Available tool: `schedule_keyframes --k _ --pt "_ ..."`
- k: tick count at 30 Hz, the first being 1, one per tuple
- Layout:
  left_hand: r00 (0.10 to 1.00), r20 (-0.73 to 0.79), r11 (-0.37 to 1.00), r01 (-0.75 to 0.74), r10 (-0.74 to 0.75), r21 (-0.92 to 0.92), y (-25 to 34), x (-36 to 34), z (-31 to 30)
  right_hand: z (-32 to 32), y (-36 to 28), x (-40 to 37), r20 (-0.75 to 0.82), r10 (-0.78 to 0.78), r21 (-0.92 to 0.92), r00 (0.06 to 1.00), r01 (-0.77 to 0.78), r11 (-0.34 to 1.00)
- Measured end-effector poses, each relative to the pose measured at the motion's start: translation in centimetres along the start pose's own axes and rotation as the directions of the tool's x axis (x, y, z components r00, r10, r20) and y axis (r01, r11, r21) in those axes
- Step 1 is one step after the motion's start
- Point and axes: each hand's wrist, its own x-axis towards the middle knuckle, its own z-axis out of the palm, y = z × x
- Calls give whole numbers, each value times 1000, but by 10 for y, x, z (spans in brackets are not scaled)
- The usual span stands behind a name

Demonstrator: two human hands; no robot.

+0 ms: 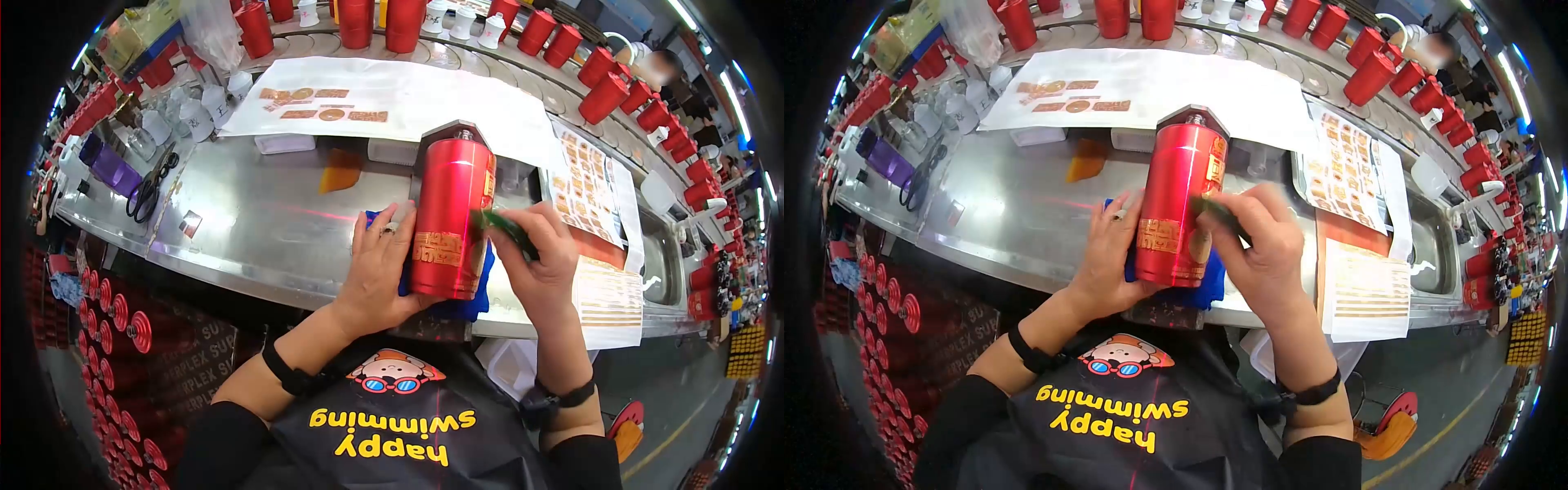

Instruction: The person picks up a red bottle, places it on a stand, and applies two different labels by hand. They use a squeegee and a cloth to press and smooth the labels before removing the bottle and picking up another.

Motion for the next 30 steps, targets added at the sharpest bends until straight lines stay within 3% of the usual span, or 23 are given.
schedule_keyframes --k 1,2,4,5,7,8,9,10,12,13,16,17,18,19,21,23,24,25,28,29,30 --pt "1000 10 1000 -10 10 20 1 1 -3 -1 2 6 15 -348 -372 937 329 868" --pt "1000 17 999 -17 16 43 2 2 -7 -3 -6 -1 133 -420 -338 898 439 832" --pt "999 24 997 -24 22 67 4 1 -10 -4 -26 -11 372 -394 95 840 388 917" --pt "1000 18 997 -26 25 75 5 2 -10 -11 -26 -9 488 -350 172 800 304 937" --pt "1000 -7 998 -22 23 59 6 2 -8 -5 -14 -5 200 -123 25 972 121 992" --pt "1000 -24 999 -16 16 35 4 1 -3 -1 -6 -3 33 -10 -24 999 11 1000" --pt "999 -43 1000 -7 7 13 2 0 -1 1 4 -3 -41 -220 -235 975 204 950" --pt "1000 -29 1000 -8 9 25 0 -1 -1 1 -3 -6 59 -418 -368 906 409 835" --pt "1000 5 999 -16 16 33 -3 -2 1 -1 -19 -18 313 -400 13 861 417 909" --pt "1000 7 999 -14 14 44 0 0 -2 -11 -25 -14 446 -365 179 817 318 931" --pt "1000 -8 997 -28 28 73 11 4 -12 -8 -11 -8 85 -190 -123 978 200 972" --pt "999 -29 996 -42 45 78 11 3 -11 -6 -3 -7 51 -303 -296 952 304 906" --pt "997 -54 995 -55 60 86 10 5 -10 -2 -6 -14 157 -332 -243 930 362 900" --pt "998 -56 997 -32 36 66 8 5 -8 -5 -16 -16 291 -327 -43 899 353 935" --pt "999 -46 1000 16 -15 18 6 1 -1 -14 -22 -15 502 -356 264 788 253 931" --pt "999 -32 999 3 -1 44 11 3 -4 -6 -12 -8 192 -249 -12 949 256 967" --pt "1000 -25 998 -5 7 61 13 4 -6 -2 -5 -6 12 -217 -144 976 217 965" --pt "1000 -18 996 -18 19 83 12 6 -9 -2 -3 -1 59 -416 -365 907 408 837" --pt "1000 5 992 -27 27 125 14 6 -13 -5 -27 -13 414 -453 147 790 433 889" --pt "1000 7 991 -20 19 130 16 6 -12 -6 -26 -14 393 -451 203 801 403 892" --pt "1000 7 991 -14 13 136 17 6 -11 -8 -21 -13 307 -410 20 859 424 905"
